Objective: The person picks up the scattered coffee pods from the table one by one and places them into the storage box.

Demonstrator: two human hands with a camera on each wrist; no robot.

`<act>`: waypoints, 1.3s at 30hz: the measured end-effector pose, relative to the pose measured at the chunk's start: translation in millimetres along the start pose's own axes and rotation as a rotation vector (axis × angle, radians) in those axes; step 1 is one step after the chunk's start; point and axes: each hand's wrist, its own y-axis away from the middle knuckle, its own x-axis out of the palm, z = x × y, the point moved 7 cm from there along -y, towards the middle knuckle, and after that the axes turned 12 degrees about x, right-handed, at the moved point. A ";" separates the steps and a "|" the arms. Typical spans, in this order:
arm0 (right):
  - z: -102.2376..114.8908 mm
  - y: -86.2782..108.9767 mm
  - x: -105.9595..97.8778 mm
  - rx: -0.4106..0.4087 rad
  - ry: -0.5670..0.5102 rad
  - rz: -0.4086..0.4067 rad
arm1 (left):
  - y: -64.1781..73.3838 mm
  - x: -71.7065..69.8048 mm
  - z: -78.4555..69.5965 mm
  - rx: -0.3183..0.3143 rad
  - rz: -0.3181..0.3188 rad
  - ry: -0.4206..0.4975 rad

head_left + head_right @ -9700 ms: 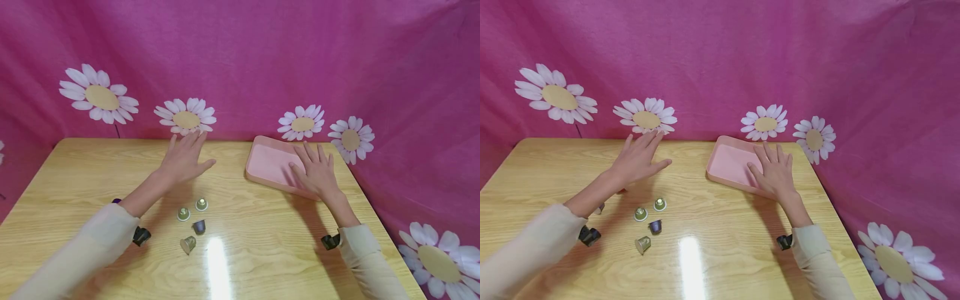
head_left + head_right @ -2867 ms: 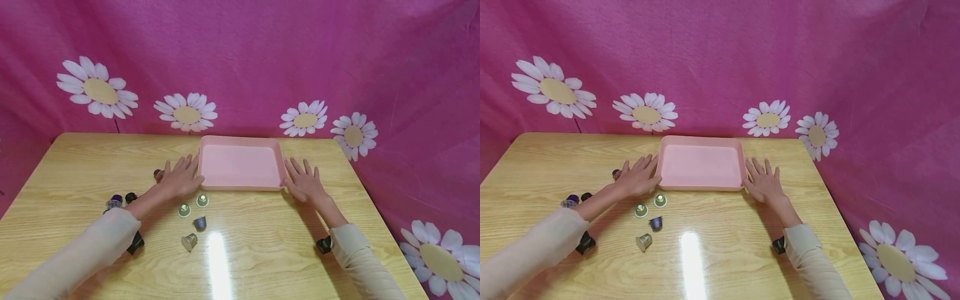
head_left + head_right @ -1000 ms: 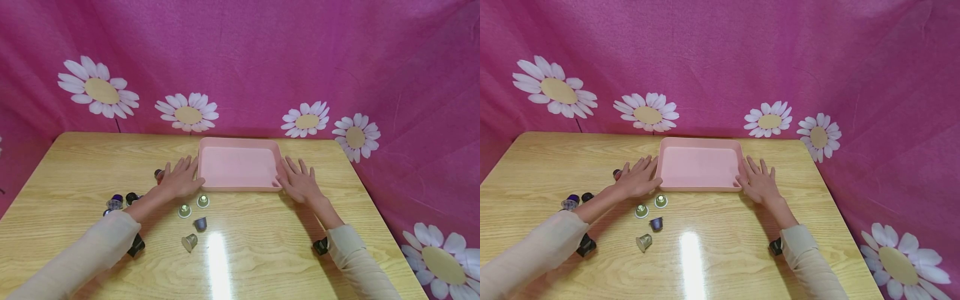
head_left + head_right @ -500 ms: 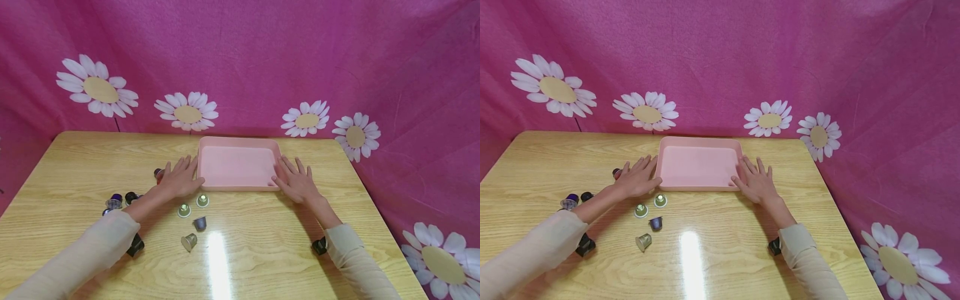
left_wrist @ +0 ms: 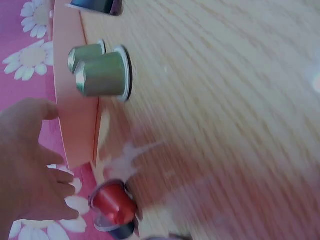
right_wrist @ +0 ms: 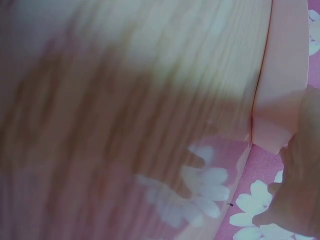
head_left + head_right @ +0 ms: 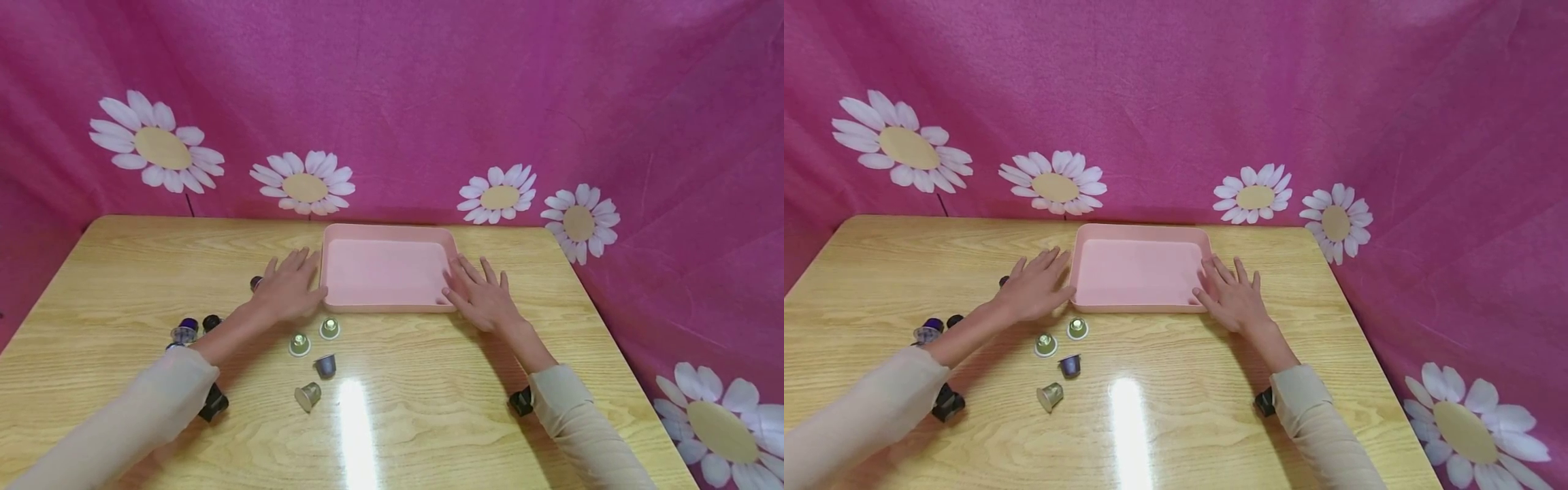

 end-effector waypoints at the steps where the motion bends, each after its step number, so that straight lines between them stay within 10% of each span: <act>1: 0.2 0.0 0.4 0.000 0.001 0.001 | 0.7 -3.6 1.9 0.015 -0.019 -0.003; 9: 0.0 -0.8 0.6 -0.001 0.002 -0.004 | 14.6 -34.7 26.5 0.040 -0.154 0.191; 18: 2.4 -0.7 0.3 -0.001 -0.004 0.012 | 56.1 -55.8 71.4 -0.021 -0.159 0.298; 28: -0.3 1.5 -1.3 0.006 0.005 -0.007 | 94.9 -51.2 105.7 -0.046 -0.118 0.366; 39: 0.5 0.4 -0.1 0.009 -0.004 0.005 | 87.1 -41.4 109.1 -0.050 -0.113 0.391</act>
